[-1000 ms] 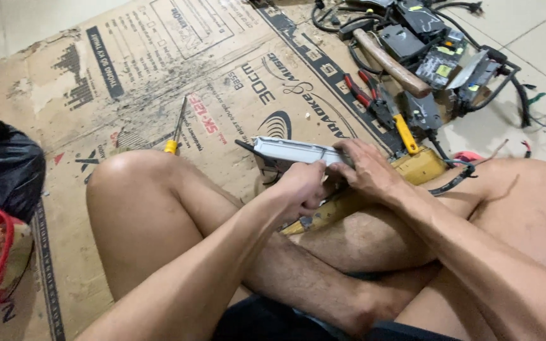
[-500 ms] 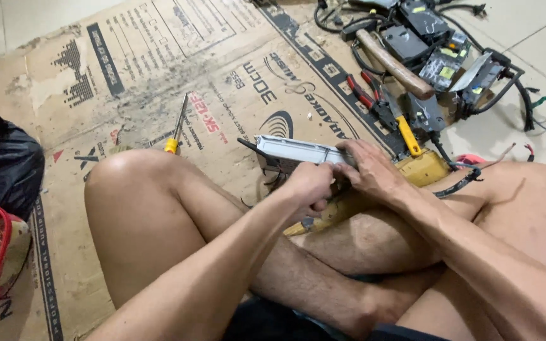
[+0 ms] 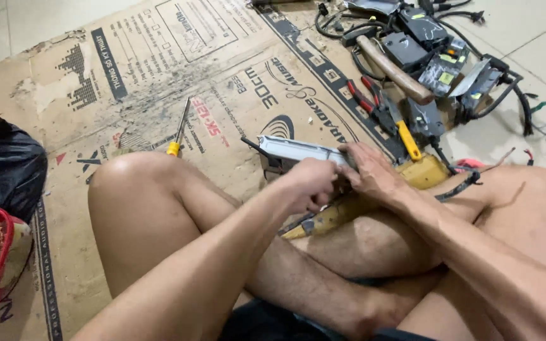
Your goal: The person sits on the floor and uses a screwdriver to unscrew and open a silver metal casing. They manipulate the internal components and wires inside the device while seated.
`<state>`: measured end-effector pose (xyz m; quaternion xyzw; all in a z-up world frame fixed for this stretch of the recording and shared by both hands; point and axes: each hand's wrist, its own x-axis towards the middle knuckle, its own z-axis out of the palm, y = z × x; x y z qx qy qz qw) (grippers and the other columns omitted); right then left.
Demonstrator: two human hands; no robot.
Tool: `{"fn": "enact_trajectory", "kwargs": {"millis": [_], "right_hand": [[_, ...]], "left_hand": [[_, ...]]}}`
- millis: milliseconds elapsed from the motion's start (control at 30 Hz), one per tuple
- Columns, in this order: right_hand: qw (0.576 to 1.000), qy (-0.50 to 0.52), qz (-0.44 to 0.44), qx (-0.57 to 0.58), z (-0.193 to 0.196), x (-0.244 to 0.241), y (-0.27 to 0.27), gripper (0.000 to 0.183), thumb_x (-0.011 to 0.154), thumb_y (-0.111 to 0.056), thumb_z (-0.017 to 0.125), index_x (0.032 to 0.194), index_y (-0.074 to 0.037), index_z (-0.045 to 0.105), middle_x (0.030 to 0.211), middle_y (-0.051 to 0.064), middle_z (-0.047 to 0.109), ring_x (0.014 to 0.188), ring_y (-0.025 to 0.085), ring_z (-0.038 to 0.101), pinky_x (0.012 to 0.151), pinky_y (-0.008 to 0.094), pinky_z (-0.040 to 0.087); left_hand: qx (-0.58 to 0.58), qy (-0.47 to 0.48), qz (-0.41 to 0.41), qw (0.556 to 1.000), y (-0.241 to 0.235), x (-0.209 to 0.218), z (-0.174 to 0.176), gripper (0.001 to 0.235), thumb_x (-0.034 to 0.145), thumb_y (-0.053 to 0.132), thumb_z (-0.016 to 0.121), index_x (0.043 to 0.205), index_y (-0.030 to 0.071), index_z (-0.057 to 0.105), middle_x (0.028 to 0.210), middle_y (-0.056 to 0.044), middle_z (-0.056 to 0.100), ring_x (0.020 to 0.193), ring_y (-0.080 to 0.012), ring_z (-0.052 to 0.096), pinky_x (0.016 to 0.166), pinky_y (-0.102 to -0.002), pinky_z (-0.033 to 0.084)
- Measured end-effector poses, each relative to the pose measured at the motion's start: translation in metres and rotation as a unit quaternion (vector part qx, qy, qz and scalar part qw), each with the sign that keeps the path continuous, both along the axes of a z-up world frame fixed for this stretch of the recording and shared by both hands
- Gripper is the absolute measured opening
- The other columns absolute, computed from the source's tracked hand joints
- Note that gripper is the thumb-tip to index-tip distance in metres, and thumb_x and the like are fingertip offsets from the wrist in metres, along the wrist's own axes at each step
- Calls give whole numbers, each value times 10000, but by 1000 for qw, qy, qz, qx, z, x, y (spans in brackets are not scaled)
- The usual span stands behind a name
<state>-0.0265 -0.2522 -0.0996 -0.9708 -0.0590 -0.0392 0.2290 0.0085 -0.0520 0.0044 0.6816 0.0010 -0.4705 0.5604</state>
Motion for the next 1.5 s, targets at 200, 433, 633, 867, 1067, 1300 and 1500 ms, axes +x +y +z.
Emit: {"fn": "enact_trajectory", "kwargs": {"millis": [200, 433, 633, 867, 1067, 1300, 1500], "right_hand": [[999, -32, 14, 13, 4, 2, 1, 441, 934, -351, 684, 1289, -116, 569, 1097, 163, 647, 1126, 374, 635, 966, 516, 487], [998, -19, -53, 36, 15, -6, 15, 407, 953, -351, 671, 1266, -98, 615, 1094, 176, 650, 1148, 383, 608, 990, 534, 471], [990, 50, -129, 24, 52, -10, 38, 431, 981, -562, 594, 1195, -196, 671, 1124, 111, 695, 1145, 337, 644, 992, 501, 487], [968, 132, -213, 17, 64, 17, 38, 463, 857, -648, 678, 969, -208, 766, 975, 82, 775, 1079, 349, 692, 944, 494, 464], [971, 127, -198, 54, 61, 17, 30, 405, 853, -586, 707, 904, -192, 784, 898, 115, 764, 1029, 378, 694, 876, 503, 501], [982, 149, -92, -65, 77, -3, 22, 602, 918, -529, 646, 1329, -90, 644, 1234, 221, 696, 1175, 389, 656, 1004, 505, 519], [989, 104, -84, -68, 47, -16, 13, 637, 925, -533, 636, 1345, -56, 585, 1198, 225, 659, 1185, 402, 639, 1017, 499, 477]], "left_hand": [[2, -6, -4, 1000, 17, -10, 23, 388, 1061, 323, 347, 872, 10, 479, 557, -5, 311, 374, -97, 310, 353, -222, 185], [352, -323, -313, 821, 22, -2, 35, 489, 960, 352, 446, 978, -21, 761, 798, -175, 742, 872, -376, 760, 684, -532, 588], [341, -311, -224, 859, 86, 0, 70, 568, 953, 381, 431, 1164, -75, 695, 1074, -299, 723, 1125, -460, 679, 942, -579, 527], [252, -332, -128, 900, 98, -15, 68, 547, 958, 394, 412, 1162, -46, 666, 1102, -339, 688, 1159, -515, 625, 991, -613, 486], [198, -341, -128, 910, 73, -26, 45, 459, 975, 329, 418, 1164, -16, 654, 956, -287, 702, 1002, -460, 707, 868, -572, 555], [258, -404, -182, 859, 45, -13, 14, 561, 916, 454, 363, 1079, 0, 650, 1006, -293, 717, 1025, -519, 689, 828, -627, 552], [266, -488, -222, 801, 38, -8, 17, 450, 916, 300, 383, 1043, -36, 654, 916, -280, 716, 925, -507, 718, 764, -595, 579]]}}
